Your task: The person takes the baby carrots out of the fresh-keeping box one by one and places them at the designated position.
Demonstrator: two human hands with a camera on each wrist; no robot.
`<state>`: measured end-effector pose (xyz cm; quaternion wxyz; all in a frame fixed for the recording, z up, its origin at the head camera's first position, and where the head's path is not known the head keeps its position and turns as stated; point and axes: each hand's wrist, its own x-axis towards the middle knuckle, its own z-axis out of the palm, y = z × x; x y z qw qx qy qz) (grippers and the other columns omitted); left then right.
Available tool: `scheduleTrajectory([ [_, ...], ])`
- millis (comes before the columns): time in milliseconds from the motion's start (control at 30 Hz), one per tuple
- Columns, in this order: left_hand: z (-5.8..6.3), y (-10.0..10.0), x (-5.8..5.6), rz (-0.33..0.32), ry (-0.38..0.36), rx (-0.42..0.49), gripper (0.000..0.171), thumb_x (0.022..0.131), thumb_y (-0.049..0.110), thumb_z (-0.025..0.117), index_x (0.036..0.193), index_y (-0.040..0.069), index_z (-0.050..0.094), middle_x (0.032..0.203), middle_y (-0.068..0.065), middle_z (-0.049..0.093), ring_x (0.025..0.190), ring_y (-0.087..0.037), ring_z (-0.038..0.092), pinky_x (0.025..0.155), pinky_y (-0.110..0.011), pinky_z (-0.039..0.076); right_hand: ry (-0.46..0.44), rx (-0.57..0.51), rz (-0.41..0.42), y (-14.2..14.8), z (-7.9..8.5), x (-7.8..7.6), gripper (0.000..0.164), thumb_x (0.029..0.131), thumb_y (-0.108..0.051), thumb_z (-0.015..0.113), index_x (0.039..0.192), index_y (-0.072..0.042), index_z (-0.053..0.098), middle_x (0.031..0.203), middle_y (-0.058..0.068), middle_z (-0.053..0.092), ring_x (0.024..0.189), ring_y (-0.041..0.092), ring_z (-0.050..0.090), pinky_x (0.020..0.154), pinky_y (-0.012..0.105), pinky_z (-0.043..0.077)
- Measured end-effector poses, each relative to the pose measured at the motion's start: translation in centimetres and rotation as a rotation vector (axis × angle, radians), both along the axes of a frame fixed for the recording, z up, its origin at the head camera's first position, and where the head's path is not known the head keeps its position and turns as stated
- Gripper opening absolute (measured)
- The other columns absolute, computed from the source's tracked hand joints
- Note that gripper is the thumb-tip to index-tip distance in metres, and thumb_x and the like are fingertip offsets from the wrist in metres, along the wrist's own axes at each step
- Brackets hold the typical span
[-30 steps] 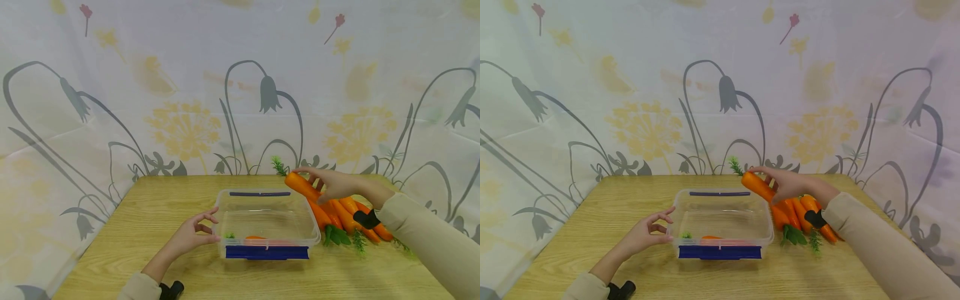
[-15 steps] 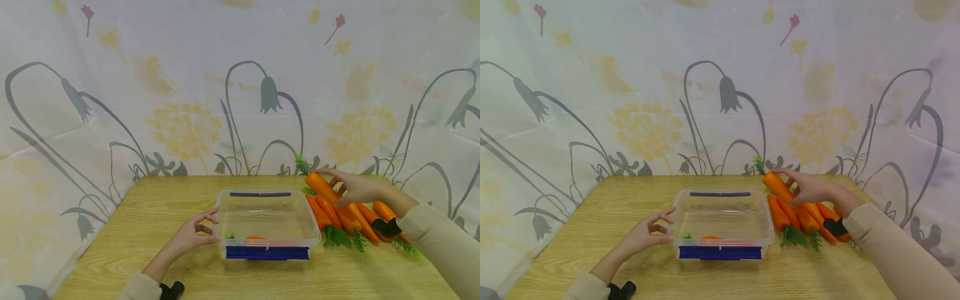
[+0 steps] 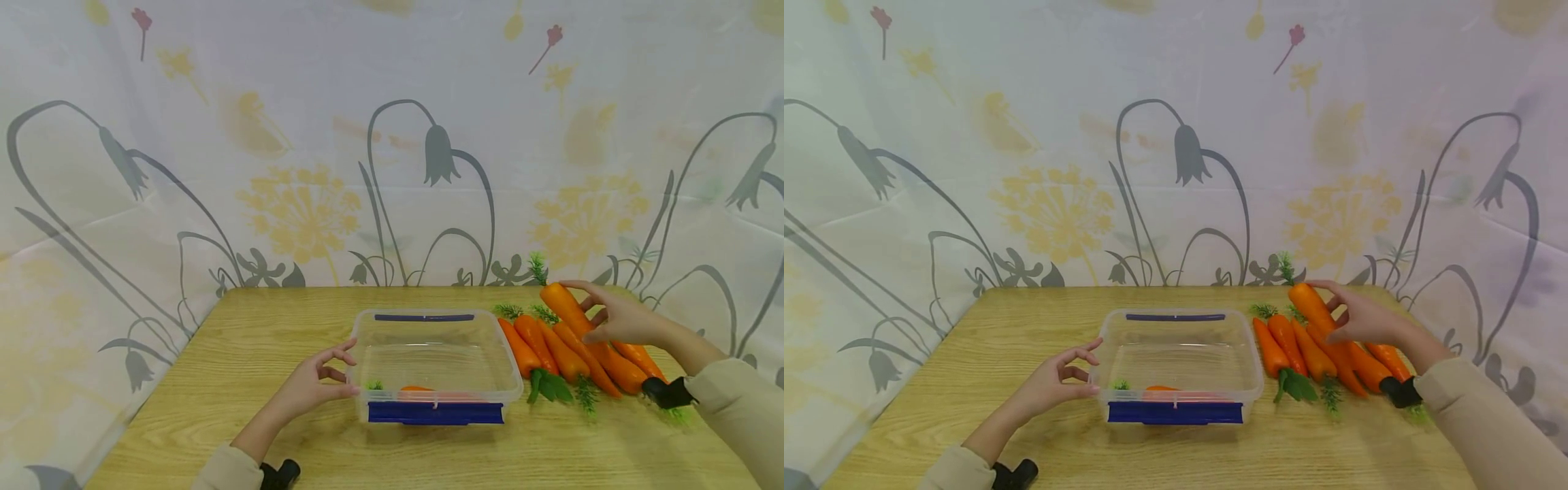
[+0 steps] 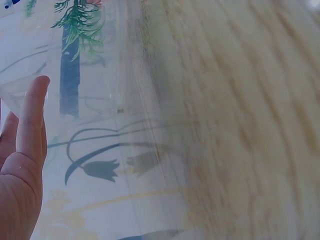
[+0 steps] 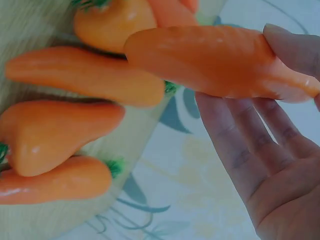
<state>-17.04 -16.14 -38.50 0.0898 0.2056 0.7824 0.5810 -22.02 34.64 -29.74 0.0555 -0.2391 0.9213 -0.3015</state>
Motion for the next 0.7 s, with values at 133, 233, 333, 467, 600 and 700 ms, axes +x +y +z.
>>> scheduleTrajectory([
  [133,0.0,-0.1,0.1,0.000,0.001,0.001,0.040,0.081,0.017,0.074,0.110,-0.004,0.055,0.150,-0.008,0.029,0.093,-0.026,0.058,0.074,-0.033,0.052,-0.026,-0.087,0.013,1.7,-0.9,0.0,0.091,0.074,0.004,0.071,0.147,-0.004,0.018,0.128,0.033,0.029,0.082,0.027,0.059,0.059,0.033,0.054],
  [233,0.0,-0.2,0.1,0.000,0.005,-0.004,0.041,0.081,0.018,0.074,0.110,-0.003,0.055,0.149,-0.009,0.029,0.093,-0.026,0.058,0.074,-0.033,0.052,-0.034,-0.105,0.005,2.8,-1.4,0.1,0.092,0.075,0.004,0.070,0.148,-0.007,0.016,0.135,0.032,0.019,0.088,0.033,0.055,0.059,0.035,0.053],
  [333,0.0,-0.2,0.1,0.001,0.006,-0.006,0.041,0.081,0.018,0.074,0.110,-0.003,0.055,0.149,-0.008,0.029,0.093,-0.026,0.059,0.075,-0.032,0.052,-0.025,-0.106,-0.007,3.8,-1.9,0.3,0.091,0.077,0.002,0.070,0.149,-0.014,0.017,0.138,0.031,0.016,0.094,0.041,0.052,0.060,0.035,0.053],
  [467,0.0,-0.3,0.1,0.006,0.004,-0.002,0.040,0.081,0.017,0.074,0.109,-0.003,0.055,0.149,-0.007,0.029,0.093,-0.026,0.059,0.075,-0.033,0.052,-0.039,-0.113,-0.027,5.1,-2.6,0.5,0.092,0.079,-0.001,0.070,0.150,-0.020,0.015,0.130,0.039,0.025,0.092,0.042,0.056,0.061,0.035,0.053],
  [600,0.0,-0.4,0.2,0.007,0.004,0.007,0.040,0.080,0.017,0.075,0.109,-0.003,0.054,0.149,-0.007,0.029,0.093,-0.026,0.059,0.075,-0.033,0.052,-0.048,-0.096,-0.093,6.4,-3.3,0.6,0.095,0.080,-0.002,0.070,0.151,-0.024,0.011,0.119,0.044,0.034,0.087,0.040,0.060,0.060,0.035,0.054],
  [700,0.0,-0.4,0.3,0.008,0.004,0.009,0.041,0.080,0.018,0.075,0.109,-0.003,0.054,0.150,-0.006,0.029,0.093,-0.026,0.058,0.075,-0.033,0.052,-0.025,-0.078,-0.131,7.4,-3.9,0.7,0.095,0.080,-0.002,0.070,0.151,-0.022,0.011,0.117,0.046,0.035,0.089,0.046,0.058,0.061,0.036,0.054],
])
